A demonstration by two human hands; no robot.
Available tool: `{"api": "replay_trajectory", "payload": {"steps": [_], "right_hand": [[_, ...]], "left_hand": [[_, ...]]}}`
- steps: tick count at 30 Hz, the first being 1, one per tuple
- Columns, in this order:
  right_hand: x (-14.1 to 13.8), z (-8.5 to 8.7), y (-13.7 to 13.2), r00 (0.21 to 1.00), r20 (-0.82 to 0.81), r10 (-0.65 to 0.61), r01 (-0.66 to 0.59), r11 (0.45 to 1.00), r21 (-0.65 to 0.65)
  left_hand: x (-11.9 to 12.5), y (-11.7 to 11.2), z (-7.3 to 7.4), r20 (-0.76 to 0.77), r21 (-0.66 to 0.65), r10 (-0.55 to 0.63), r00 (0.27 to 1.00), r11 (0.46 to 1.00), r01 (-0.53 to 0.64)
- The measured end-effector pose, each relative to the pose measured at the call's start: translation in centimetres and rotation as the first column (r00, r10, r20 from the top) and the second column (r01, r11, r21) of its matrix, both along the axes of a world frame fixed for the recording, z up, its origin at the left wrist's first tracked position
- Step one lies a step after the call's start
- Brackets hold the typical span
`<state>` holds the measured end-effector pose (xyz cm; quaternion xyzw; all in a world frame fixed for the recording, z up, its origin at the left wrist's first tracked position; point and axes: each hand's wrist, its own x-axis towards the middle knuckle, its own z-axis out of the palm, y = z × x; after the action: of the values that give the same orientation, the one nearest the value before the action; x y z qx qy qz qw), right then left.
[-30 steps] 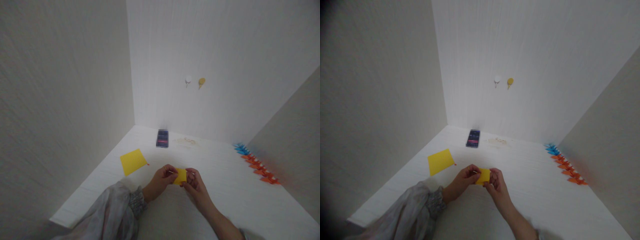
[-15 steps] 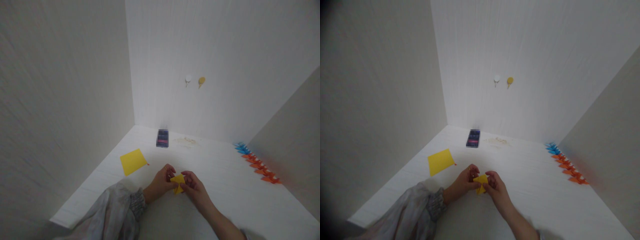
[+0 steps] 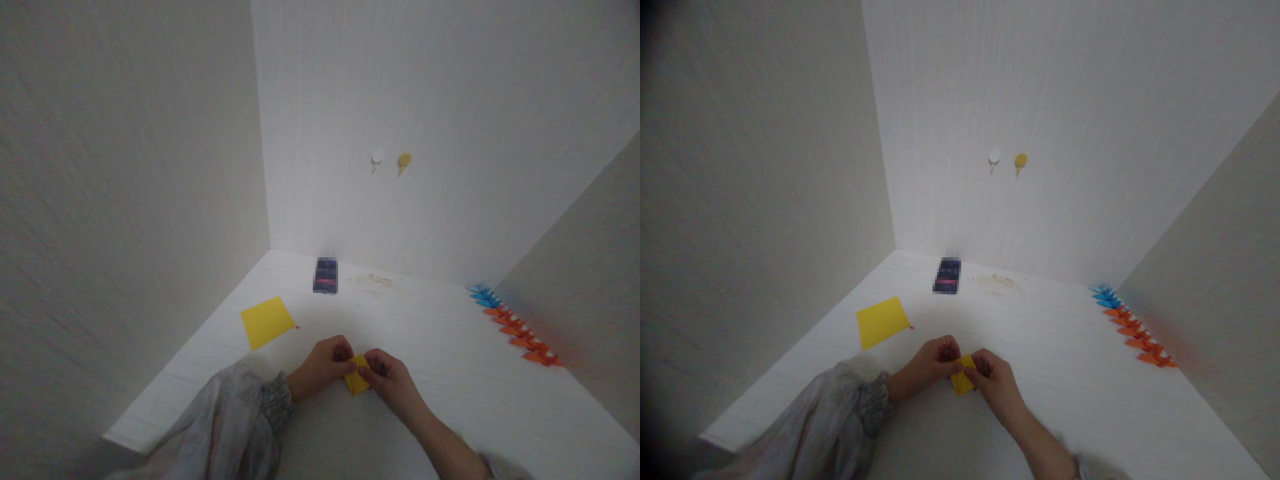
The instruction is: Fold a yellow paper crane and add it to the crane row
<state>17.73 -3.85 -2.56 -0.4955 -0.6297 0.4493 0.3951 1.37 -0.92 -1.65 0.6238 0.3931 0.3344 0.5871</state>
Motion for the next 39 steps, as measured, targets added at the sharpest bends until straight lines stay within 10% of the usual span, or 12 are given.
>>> {"api": "replay_trajectory", "payload": {"steps": [11,39], "right_hand": [[0.2,0.9,-0.1,0.942,0.335,0.003,-0.077,0.975,0.210],[0.5,1.4,0.2,0.800,0.601,-0.002,-0.232,0.921,0.312]], "left_hand": [[-1.0,-0.1,0.7,-0.369,0.317,0.034,0.929,0.944,0.091],[-1.2,0.3,1.6,-0.614,0.464,0.064,0.787,0.836,0.294]]}}
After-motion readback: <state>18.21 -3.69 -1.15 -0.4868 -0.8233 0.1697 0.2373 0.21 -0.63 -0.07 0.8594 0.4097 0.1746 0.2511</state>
